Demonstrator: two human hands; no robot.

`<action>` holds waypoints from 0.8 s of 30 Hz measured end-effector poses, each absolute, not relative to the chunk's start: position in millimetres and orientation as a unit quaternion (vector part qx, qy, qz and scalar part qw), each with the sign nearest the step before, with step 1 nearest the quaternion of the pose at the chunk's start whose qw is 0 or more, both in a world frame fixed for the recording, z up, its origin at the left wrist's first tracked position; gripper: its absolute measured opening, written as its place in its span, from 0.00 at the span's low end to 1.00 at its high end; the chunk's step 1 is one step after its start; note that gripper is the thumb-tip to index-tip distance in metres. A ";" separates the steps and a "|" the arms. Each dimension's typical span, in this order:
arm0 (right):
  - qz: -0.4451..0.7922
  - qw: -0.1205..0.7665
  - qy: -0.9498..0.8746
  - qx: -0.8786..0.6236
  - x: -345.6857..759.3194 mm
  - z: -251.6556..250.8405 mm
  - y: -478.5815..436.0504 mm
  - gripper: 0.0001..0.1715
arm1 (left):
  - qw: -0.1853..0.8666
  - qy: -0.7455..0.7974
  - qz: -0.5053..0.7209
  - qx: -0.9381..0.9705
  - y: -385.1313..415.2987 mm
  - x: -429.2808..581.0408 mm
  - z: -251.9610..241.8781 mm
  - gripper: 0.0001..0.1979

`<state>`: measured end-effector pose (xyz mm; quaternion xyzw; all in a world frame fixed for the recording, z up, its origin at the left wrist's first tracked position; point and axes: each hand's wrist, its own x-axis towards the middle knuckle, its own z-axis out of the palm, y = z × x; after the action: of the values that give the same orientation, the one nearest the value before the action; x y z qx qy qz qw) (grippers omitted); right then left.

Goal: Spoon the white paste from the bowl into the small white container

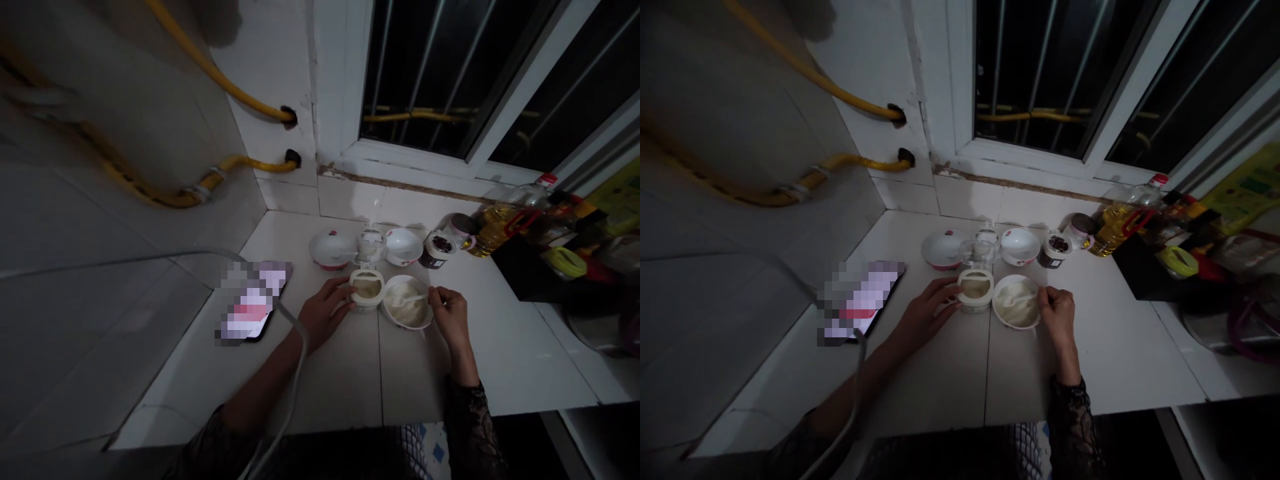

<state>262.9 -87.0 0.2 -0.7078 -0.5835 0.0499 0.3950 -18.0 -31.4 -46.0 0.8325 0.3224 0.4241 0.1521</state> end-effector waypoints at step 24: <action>-0.156 0.379 -0.730 -0.547 199.6 19.5 -84.1 0.18 | 0.151 0.330 0.413 0.835 -32.1 -18.6 -43.8 0.11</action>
<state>199.6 -84.1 19.5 -0.5467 -0.7301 -0.1559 0.3792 -18.6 -32.1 -43.8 0.8350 0.3301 0.4134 0.1512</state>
